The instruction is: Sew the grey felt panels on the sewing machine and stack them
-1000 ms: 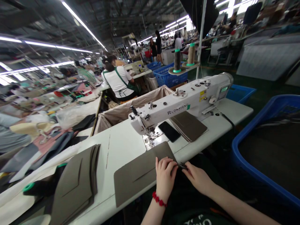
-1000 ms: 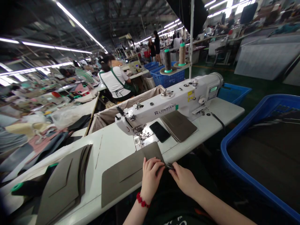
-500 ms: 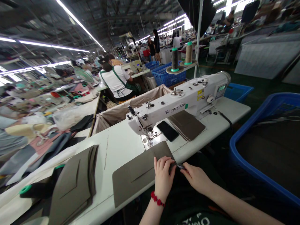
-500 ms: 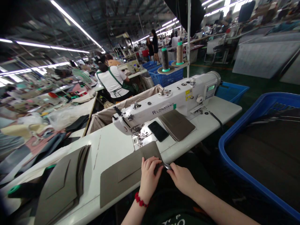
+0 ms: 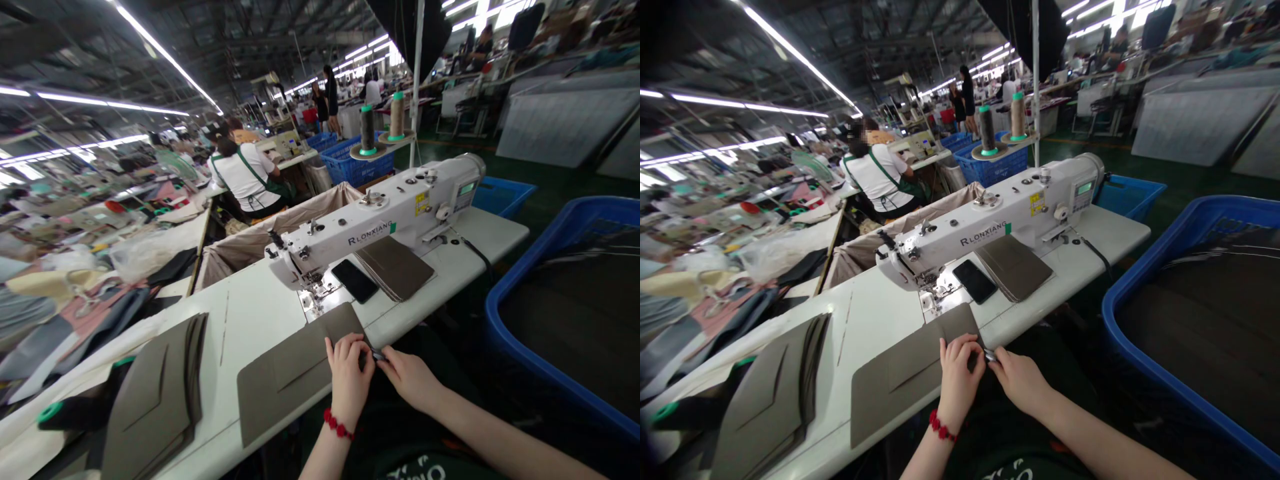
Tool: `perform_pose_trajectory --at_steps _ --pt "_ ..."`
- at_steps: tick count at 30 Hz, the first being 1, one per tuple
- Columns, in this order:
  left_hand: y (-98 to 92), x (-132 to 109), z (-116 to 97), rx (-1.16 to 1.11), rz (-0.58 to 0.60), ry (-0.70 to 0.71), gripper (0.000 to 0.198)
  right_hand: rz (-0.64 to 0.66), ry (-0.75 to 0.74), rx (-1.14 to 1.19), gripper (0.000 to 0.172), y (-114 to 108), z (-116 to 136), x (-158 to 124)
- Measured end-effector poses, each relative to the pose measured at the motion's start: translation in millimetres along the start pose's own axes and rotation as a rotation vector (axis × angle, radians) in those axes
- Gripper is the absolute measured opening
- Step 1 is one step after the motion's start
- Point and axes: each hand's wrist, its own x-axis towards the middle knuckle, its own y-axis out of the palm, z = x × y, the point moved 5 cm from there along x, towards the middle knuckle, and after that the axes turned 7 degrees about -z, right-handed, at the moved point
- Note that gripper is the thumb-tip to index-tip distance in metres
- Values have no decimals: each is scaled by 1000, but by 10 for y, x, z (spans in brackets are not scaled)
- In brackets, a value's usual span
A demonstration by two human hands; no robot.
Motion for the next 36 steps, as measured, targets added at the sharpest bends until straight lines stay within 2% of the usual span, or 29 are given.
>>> perform_pose_trajectory --at_steps 5,7,9,12,14,16,18,21,25,28,30,31,33,36 --pt "3 -6 -30 -5 -3 -12 10 -5 4 17 24 14 -32 29" --pt "-53 11 -7 -35 25 -5 9 -12 14 27 26 -17 -60 38" --pt "-168 49 104 -72 59 13 11 -39 42 44 28 -83 -94 42" --pt "-433 122 532 -14 74 -23 22 -84 82 86 29 -200 -104 32" --pt "-620 137 939 135 83 -116 45 -74 63 106 31 -226 -56 18" --pt "-769 101 1293 282 141 -206 67 -23 12 103 41 -175 14 1" --pt "-888 39 1481 361 194 -251 75 47 -34 71 53 -59 61 -9" --pt "-1043 -44 1483 328 195 -314 66 100 -60 -5 61 122 49 11" --pt "-1253 -112 1362 108 249 -398 27 109 -73 -54 62 187 -8 72" --pt "-1619 -107 1471 -9 297 -412 22 95 -65 -76 61 86 -38 113" --pt "-2014 -68 1721 -63 265 -479 27 70 -64 -89 60 -24 -53 145" --pt "-2252 -42 1905 -91 197 -563 30 55 -67 -95 59 -85 -65 163" --pt "-2782 -3 2331 -3 -36 -765 35 19 -79 -109 56 -221 -128 193" --pt "-3312 55 2829 129 -172 -918 33 -59 -98 -158 46 -470 -416 186"
